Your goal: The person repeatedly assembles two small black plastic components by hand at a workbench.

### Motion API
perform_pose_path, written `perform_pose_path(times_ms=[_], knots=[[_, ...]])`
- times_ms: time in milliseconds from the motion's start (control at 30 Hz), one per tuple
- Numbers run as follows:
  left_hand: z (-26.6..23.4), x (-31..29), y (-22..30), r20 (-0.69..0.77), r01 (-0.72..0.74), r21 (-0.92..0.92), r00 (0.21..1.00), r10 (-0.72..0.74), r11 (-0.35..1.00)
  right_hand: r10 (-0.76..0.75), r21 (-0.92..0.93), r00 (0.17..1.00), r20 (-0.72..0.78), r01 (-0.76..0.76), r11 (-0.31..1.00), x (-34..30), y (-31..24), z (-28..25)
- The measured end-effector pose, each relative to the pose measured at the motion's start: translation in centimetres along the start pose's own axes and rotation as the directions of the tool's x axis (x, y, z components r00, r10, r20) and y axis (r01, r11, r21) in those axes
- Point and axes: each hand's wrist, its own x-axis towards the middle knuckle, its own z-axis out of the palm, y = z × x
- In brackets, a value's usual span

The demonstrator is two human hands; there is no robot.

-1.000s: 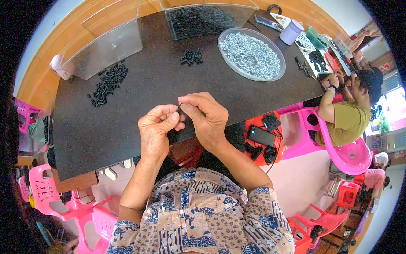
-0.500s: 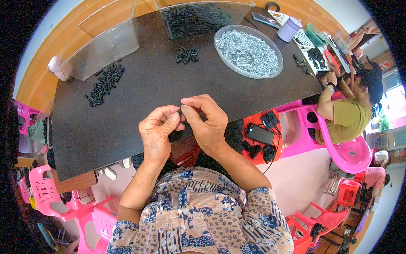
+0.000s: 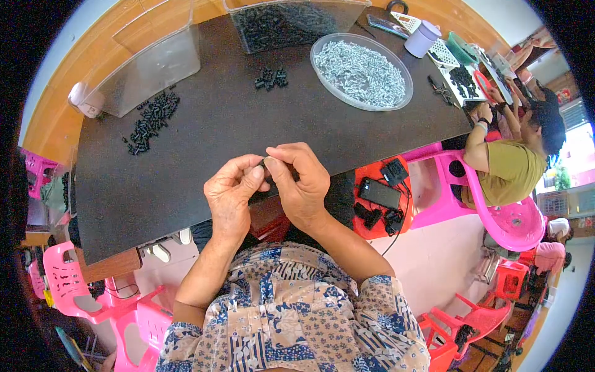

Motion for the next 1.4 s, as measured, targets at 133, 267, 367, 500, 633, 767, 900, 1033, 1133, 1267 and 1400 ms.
perform_pose_path(times_ms=[133, 267, 367, 500, 633, 767, 900, 1033, 1133, 1267, 1400], knots=[[0.1, -0.1, -0.1, -0.010, -0.014, -0.019, 1.000, 0.014, 1.000, -0.120, -0.156, 0.991, 0.054, 0.127, 0.980, -0.2, 0.2, -0.6], [0.0, -0.3, -0.4, 0.001, -0.056, 0.118, 0.998, 0.056, 0.991, -0.109, -0.176, 0.991, 0.079, 0.122, 0.977, -0.2, -0.2, -1.1], [0.1, -0.5, -0.7, 0.013, -0.056, 0.197, 0.998, 0.055, 0.979, 0.002, -0.066, 1.000, 0.030, 0.000, 0.998, -0.4, -0.3, -1.1], [0.8, -0.7, -0.5, 0.025, -0.070, 0.202, 0.997, 0.066, 0.977, -0.029, -0.086, 1.000, 0.000, 0.029, 0.996, -0.4, -0.4, -1.3], [1.7, -1.0, -0.8, 0.027, -0.126, 0.265, 0.992, 0.123, 0.956, -0.193, -0.249, 0.981, 0.024, 0.193, 0.949, -0.4, -0.5, -2.2], [2.8, -1.2, -0.4, 0.034, 0.030, 0.099, 0.999, -0.034, 0.995, -0.180, -0.239, 0.981, 0.074, 0.193, 0.952, -0.7, -0.6, -3.8], [3.7, -1.0, -1.0, 0.065, 0.093, 0.066, 0.993, -0.098, 0.993, -0.195, -0.250, 0.977, 0.091, 0.212, 0.945, -1.5, -0.9, -5.2], [4.7, -1.1, -1.3, 0.069, 0.155, 0.071, 0.985, -0.160, 0.985, -0.146, -0.226, 0.989, 0.023, 0.148, 0.963, -1.8, -0.2, -6.1], [5.0, -1.1, -1.5, 0.079, 0.147, 0.052, 0.985, -0.151, 0.988, -0.142, -0.193, 0.990, 0.006, 0.141, 0.971, -1.8, -0.3, -6.2], [5.1, -0.7, -1.7, 0.090, 0.140, 0.047, 0.985, -0.144, 0.989, -0.072, -0.102, 0.997, -0.023, 0.070, 0.992, -1.8, 0.1, -6.3], [4.9, -0.4, -1.3, 0.106, 0.202, 0.067, 0.972, -0.208, 0.977, 0.020, -0.019, 1.000, -0.011, -0.021, 1.000, -1.7, -0.2, -6.7]])
